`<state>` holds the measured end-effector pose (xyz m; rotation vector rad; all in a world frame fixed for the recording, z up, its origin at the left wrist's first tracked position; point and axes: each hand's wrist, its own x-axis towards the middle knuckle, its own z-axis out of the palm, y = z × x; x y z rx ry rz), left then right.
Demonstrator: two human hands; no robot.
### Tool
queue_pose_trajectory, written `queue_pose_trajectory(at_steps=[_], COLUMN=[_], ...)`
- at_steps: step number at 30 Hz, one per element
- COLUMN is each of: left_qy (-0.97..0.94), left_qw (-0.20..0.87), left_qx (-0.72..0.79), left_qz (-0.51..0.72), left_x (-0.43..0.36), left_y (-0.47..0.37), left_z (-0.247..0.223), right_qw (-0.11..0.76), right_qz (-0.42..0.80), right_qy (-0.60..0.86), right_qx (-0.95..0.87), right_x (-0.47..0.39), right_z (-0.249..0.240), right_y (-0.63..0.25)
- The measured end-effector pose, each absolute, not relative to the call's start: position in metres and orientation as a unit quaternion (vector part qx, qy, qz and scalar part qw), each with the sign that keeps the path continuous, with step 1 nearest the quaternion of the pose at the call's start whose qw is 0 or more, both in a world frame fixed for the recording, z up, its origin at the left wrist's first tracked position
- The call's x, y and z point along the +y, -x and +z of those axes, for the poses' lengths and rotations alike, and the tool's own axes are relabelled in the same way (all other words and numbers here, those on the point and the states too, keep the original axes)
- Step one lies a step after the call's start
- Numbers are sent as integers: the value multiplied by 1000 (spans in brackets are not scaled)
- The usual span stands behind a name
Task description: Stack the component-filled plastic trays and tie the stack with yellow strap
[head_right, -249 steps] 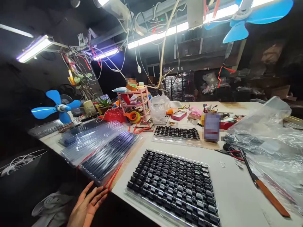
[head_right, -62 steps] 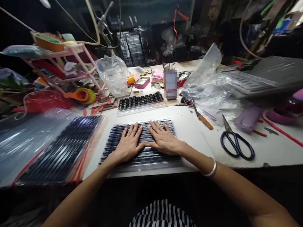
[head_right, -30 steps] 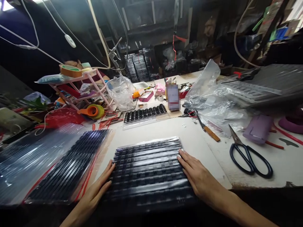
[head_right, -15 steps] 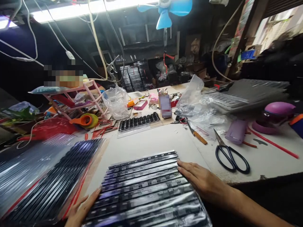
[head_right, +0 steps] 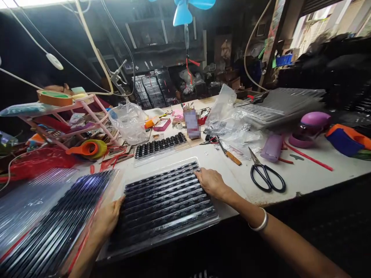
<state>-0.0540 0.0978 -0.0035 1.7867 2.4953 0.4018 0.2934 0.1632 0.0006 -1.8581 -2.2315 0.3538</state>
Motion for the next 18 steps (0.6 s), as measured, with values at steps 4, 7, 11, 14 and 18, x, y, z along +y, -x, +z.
queue_pose_trajectory(at_steps=[4, 7, 11, 14, 18], left_qy=[-548, -546, -509, -502, -563], left_qw=[93, 152, 134, 138, 207], left_qx=[819, 792, 800, 789, 716], left_qz=[145, 227, 287, 327, 356], left_x=[78, 51, 38, 44, 45], left_y=[54, 48, 38, 40, 54], left_z=[-20, -20, -22, -28, -36], right_qw=[69, 139, 201, 192, 212], right_qz=[110, 104, 95, 97, 127], right_qy=[646, 628, 607, 604, 597], right_qx=[-753, -759, -763, -768, -764], right_x=[143, 124, 123, 138, 150], right_z=[-21, -37, -47, -44, -42], right_y=[-301, -313, -318, -313, -309])
